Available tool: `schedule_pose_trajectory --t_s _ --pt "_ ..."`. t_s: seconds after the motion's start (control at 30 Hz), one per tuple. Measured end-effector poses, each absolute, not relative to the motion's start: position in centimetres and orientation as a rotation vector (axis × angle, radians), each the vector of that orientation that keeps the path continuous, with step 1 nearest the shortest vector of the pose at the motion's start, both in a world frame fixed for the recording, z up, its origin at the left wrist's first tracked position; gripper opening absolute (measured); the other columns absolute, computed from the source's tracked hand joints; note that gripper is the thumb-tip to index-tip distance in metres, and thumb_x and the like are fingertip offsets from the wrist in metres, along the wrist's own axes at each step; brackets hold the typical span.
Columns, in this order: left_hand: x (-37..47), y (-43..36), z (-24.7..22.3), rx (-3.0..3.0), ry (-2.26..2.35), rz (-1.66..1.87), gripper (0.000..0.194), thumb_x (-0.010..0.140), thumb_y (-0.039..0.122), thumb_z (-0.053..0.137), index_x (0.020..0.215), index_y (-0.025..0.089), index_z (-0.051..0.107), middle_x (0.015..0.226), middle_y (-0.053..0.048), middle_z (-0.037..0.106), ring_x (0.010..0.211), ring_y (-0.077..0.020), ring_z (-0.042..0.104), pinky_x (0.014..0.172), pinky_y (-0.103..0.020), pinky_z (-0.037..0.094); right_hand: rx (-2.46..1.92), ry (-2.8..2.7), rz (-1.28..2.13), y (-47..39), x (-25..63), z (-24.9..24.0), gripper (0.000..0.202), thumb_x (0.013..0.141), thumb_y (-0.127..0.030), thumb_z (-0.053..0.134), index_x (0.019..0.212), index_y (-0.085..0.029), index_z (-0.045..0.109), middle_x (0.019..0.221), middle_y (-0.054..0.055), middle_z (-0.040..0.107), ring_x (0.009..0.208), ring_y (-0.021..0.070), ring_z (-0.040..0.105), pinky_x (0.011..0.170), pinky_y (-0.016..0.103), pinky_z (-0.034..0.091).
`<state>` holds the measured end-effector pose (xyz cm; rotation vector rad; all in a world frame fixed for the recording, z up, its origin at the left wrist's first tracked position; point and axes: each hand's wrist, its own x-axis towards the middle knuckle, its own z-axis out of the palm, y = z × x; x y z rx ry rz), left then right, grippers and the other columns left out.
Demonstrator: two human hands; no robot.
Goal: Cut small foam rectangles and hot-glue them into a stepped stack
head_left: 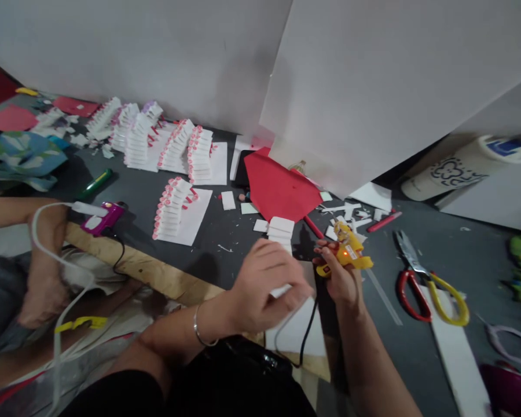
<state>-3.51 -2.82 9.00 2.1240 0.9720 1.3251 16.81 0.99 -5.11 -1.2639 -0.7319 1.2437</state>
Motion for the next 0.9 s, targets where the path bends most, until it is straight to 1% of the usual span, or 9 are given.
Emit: schedule_pose_trajectory --t_s 0.07,0.13,0.27,0.37,0.5,0.7,0.73,0.83,0.9 --pt "-4.8 -3.2 5.7 2.192 1.238 1.252 0.024 0.096 0.024 0.048 0.075 0.020 0.060 0.077 -0.003 0.068 0.077 -0.0167 0.060 0.076 -0.035 0.044 -1.250 -0.695 1.236 1.2 16.7 -4.8 0.031 0.067 -0.039 0.083 0.083 -0.022 0.063 0.091 0.000 0.071 0.070 0.0115 0.069 0.056 0.021 0.056" --pt "-6.1 -3.7 2.7 2.278 1.413 1.104 0.020 0.095 0.024 0.050 0.080 0.019 0.063 0.082 -0.004 0.068 0.081 -0.0178 0.058 0.076 -0.034 0.043 -1.229 -0.672 1.245 1.3 16.5 -4.6 0.030 0.067 -0.039 0.083 0.082 -0.022 0.063 0.090 0.000 0.072 0.070 0.0116 0.069 0.055 0.021 0.056" --pt "-7.4 -5.0 -1.1 2.500 1.438 0.786 0.013 0.095 0.021 0.055 0.092 0.020 0.067 0.085 -0.003 0.068 0.081 -0.0175 0.056 0.074 -0.034 0.039 -1.187 -0.653 1.299 1.3 16.1 -4.5 0.033 0.064 -0.040 0.086 0.080 -0.022 0.063 0.087 -0.001 0.072 0.069 0.0116 0.068 0.057 0.022 0.058" --pt "-7.2 -5.2 -2.0 2.572 1.437 0.705 0.008 0.093 0.019 0.060 0.095 0.020 0.068 0.084 -0.002 0.067 0.079 -0.0165 0.055 0.074 -0.034 0.037 -1.159 -0.644 1.371 1.2 15.8 -4.5 0.034 0.061 -0.039 0.087 0.080 -0.022 0.064 0.086 -0.001 0.072 0.070 0.0124 0.069 0.064 0.026 0.060" --pt "-6.6 -4.7 -2.7 2.678 1.433 0.709 0.011 0.092 0.015 0.059 0.095 0.020 0.068 0.081 -0.002 0.066 0.077 -0.0165 0.053 0.072 -0.034 0.036 -1.135 -0.649 1.443 1.0 15.7 -4.2 0.035 0.062 -0.040 0.087 0.080 -0.022 0.063 0.086 -0.001 0.072 0.071 0.0135 0.069 0.070 0.031 0.062" --pt "-6.6 -4.5 -3.6 2.753 1.401 0.726 0.011 0.091 0.013 0.060 0.090 0.020 0.068 0.078 -0.002 0.066 0.075 -0.0163 0.054 0.070 -0.034 0.036 -1.130 -0.744 1.529 0.6 16.2 -3.4 0.032 0.065 -0.045 0.083 0.081 -0.024 0.065 0.085 0.000 0.073 0.069 0.0157 0.069 0.056 0.028 0.059" --pt "-6.6 -4.5 -3.7 2.762 1.390 0.721 0.011 0.091 0.013 0.060 0.091 0.020 0.068 0.078 -0.002 0.067 0.075 -0.0163 0.054 0.069 -0.034 0.036 -1.117 -0.753 1.542 0.5 16.3 -3.3 0.032 0.066 -0.046 0.083 0.081 -0.024 0.066 0.085 0.000 0.073 0.069 0.0164 0.069 0.057 0.029 0.060" --pt "-6.7 -4.6 -3.8 2.785 1.361 0.709 0.015 0.092 0.011 0.058 0.097 0.020 0.068 0.081 -0.003 0.068 0.076 -0.0165 0.055 0.069 -0.034 0.037 -1.053 -0.773 1.578 0.3 16.5 -3.0 0.032 0.068 -0.049 0.081 0.084 -0.025 0.067 0.093 0.001 0.074 0.074 0.0179 0.072 0.070 0.035 0.062" --pt "-6.7 -4.7 -3.8 2.792 1.363 0.716 0.016 0.092 0.010 0.057 0.098 0.020 0.068 0.082 -0.003 0.068 0.076 -0.0167 0.055 0.069 -0.034 0.036 -1.011 -0.815 1.634 0.2 16.8 -2.8 0.033 0.069 -0.051 0.081 0.085 -0.025 0.067 0.096 0.001 0.073 0.073 0.0169 0.071 0.077 0.037 0.060"
